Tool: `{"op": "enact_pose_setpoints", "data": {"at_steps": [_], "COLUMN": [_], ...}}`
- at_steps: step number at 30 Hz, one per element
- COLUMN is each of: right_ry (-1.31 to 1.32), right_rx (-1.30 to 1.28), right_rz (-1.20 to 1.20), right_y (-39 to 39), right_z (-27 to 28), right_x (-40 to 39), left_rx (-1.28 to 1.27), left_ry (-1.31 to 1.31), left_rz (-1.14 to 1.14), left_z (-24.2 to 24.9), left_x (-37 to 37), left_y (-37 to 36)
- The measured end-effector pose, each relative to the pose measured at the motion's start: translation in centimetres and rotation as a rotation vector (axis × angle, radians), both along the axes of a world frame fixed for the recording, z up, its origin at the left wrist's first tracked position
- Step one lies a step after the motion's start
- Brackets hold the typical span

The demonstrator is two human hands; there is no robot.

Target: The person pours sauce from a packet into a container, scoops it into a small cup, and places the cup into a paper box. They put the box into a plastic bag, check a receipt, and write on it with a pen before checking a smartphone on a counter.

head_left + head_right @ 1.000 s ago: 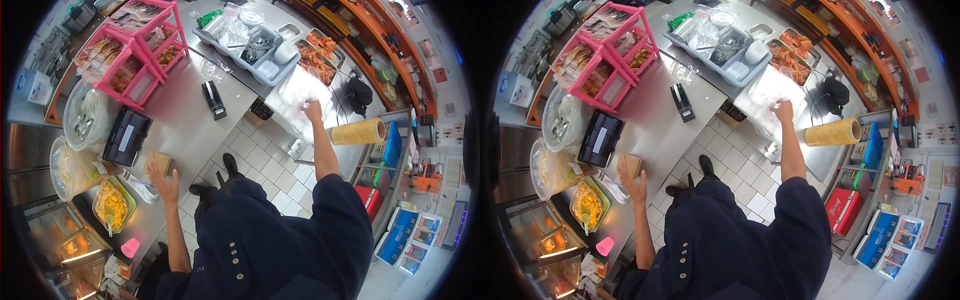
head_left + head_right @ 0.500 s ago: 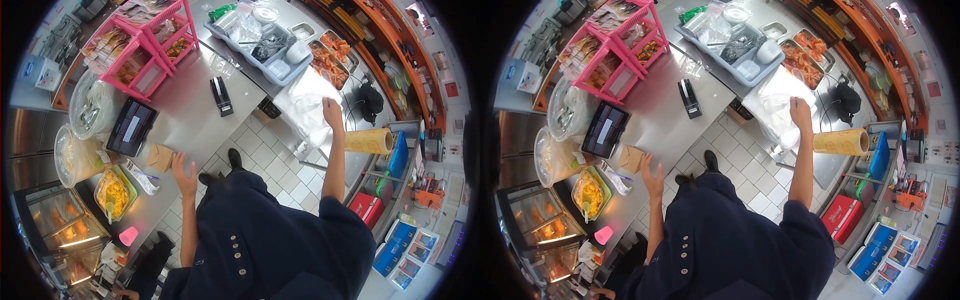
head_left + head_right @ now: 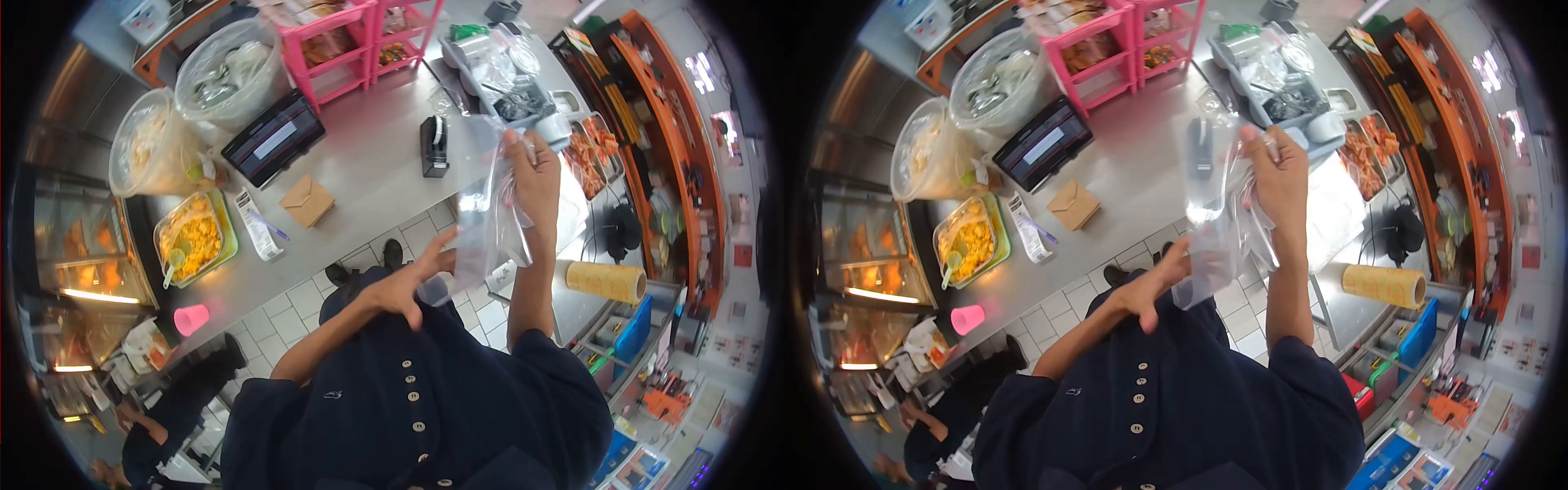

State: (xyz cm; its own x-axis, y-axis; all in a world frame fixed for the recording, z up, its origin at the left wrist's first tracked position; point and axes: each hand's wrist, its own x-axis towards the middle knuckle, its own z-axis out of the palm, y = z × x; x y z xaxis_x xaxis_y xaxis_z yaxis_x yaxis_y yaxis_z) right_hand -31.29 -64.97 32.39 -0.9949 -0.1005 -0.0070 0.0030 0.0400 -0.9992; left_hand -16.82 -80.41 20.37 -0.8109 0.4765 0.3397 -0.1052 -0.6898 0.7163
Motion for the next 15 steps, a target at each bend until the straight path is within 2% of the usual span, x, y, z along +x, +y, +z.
{"op": "enact_pose_setpoints", "data": {"at_steps": [2,4,5,6,7,9,11,13,15], "right_ry": [0.058,0.128,0.167,0.206,0.122,0.096,0.111,0.067,-0.011], "right_rx": [0.004,0.075,0.144,0.21,0.074,0.022,-0.039,-0.035,-0.055], "right_rz": [0.012,-0.05,-0.109,-0.167,-0.125,-0.087,-0.077,-0.14,-0.19], "right_y": [-1.5,-2.3,-2.0,-1.9,-2.0,-1.8,-2.7,-3.9,-4.6], "right_z": [-0.1,-0.1,-0.2,-0.3,0.8,-0.8,-3.9,-5.8,-6.1], "right_x": [-0.2,-0.7,-1.3,-1.9,-1.7,-2.6,-3.0,-2.5,-1.6], "left_rx": [-0.544,-0.951,-0.936,-0.863,-0.777,-0.189,0.464,0.596,0.357], "left_ry": [0.267,0.383,0.358,0.099,-0.151,-0.558,-0.475,-0.298,-0.154], "left_rz": [0.227,0.283,0.565,0.429,0.289,0.264,0.263,0.36,0.473], "left_z": [2.3,1.1,1.3,1.5,1.6,-2.3,-3.2,-2.5,0.9], "left_x": [0.9,1.3,1.8,2.0,2.2,4.3,3.8,2.8,2.4], "left_y": [-1.5,-1.9,-2.6,-4.6,-7.1,-10.9,-11.2,-10.8,-9.8]}}
